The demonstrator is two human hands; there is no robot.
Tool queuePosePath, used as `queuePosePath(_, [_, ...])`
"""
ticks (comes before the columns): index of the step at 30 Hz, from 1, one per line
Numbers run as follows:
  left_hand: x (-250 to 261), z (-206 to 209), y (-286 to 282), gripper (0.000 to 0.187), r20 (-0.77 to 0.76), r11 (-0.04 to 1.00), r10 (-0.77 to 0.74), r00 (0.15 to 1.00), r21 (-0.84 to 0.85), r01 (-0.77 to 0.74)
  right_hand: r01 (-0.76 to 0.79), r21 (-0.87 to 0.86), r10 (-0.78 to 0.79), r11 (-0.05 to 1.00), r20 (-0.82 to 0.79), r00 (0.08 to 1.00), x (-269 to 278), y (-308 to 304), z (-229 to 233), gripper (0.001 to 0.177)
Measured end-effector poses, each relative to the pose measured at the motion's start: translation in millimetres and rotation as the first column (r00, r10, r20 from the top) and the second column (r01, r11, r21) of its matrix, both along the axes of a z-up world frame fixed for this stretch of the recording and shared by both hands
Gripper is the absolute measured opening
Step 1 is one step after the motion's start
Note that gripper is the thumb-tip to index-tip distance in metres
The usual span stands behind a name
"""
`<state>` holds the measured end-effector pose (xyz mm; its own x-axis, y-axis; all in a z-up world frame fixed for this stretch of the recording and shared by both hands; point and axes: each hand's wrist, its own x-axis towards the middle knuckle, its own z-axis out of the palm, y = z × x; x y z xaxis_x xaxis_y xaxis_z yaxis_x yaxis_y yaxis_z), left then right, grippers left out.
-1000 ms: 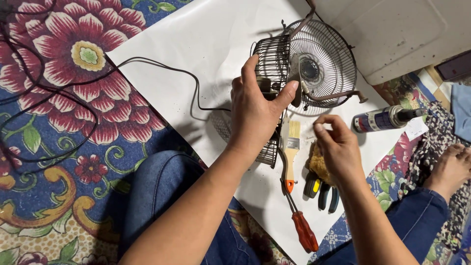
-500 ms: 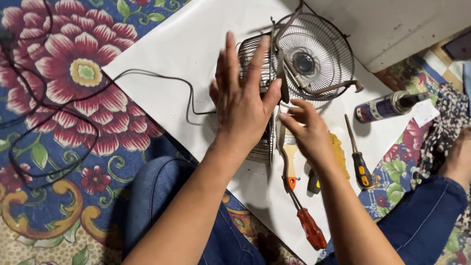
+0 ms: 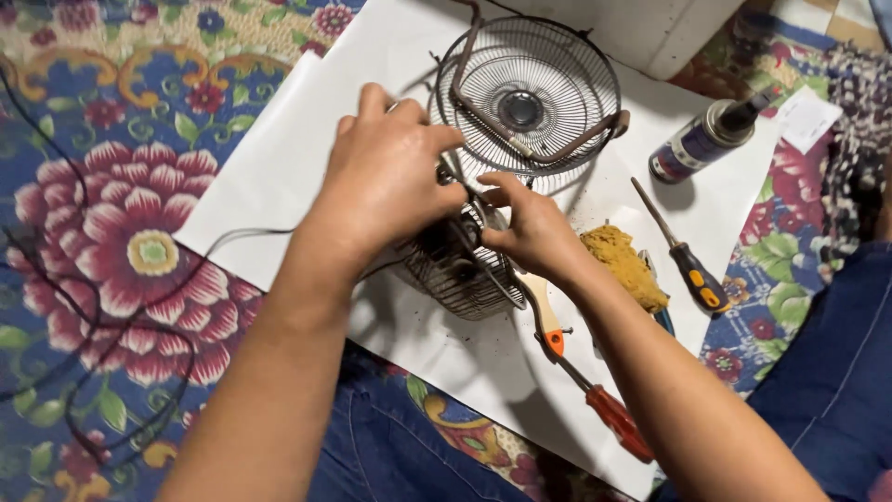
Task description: The person cleans a disassembled electric fan by brushing dust off the metal stand and fan blades, then applies lubricant to the stand joints. They wipe the fan blades with a sponge and reattach the fan blade to the motor housing.
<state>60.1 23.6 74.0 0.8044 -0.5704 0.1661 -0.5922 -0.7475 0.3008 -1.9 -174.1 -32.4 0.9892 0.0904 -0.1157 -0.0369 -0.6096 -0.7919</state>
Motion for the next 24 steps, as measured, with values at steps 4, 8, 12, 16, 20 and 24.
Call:
queuePosePath(4, [18,19,3,0.024,-0.076,0.93,0.009,0.997,0.366,0.019,-0.049,-0.002,0.049,0.999,-0.04,0.998,5,2,2,0.066])
queuePosePath(8, [15,26,8,0.023,-0.123,0.963,0.044,0.991,0.269,-0.009,0.058,0.042,-0.061,0.997,0.072,0.996,-4,3,7,0.052])
queuePosePath(12, [-4,23,18,0.03,-0.091,0.962,0.063,0.994,0.27,-0.036,0.33,0.122,-0.318,0.936,-0.111,0.942,-36,3,2,0.037])
queuePosePath(16, [-33,12,36,0.028,0.009,0.976,0.014,1.0,0.219,-0.015,0.501,0.105,-0.487,0.859,-0.133,0.863,-75,6,-19,0.036])
queuePosePath(20, [-57,-6,59,0.026,0.105,0.997,-0.01,0.994,0.082,0.001,0.681,0.167,-0.682,0.713,-0.064,0.729,-94,13,-40,0.057])
queuePosePath(24, [-68,-30,78,0.026,0.147,0.997,-0.049,0.988,-0.052,0.057,0.825,0.353,-0.474,0.441,-0.689,0.548,-90,29,-46,0.062])
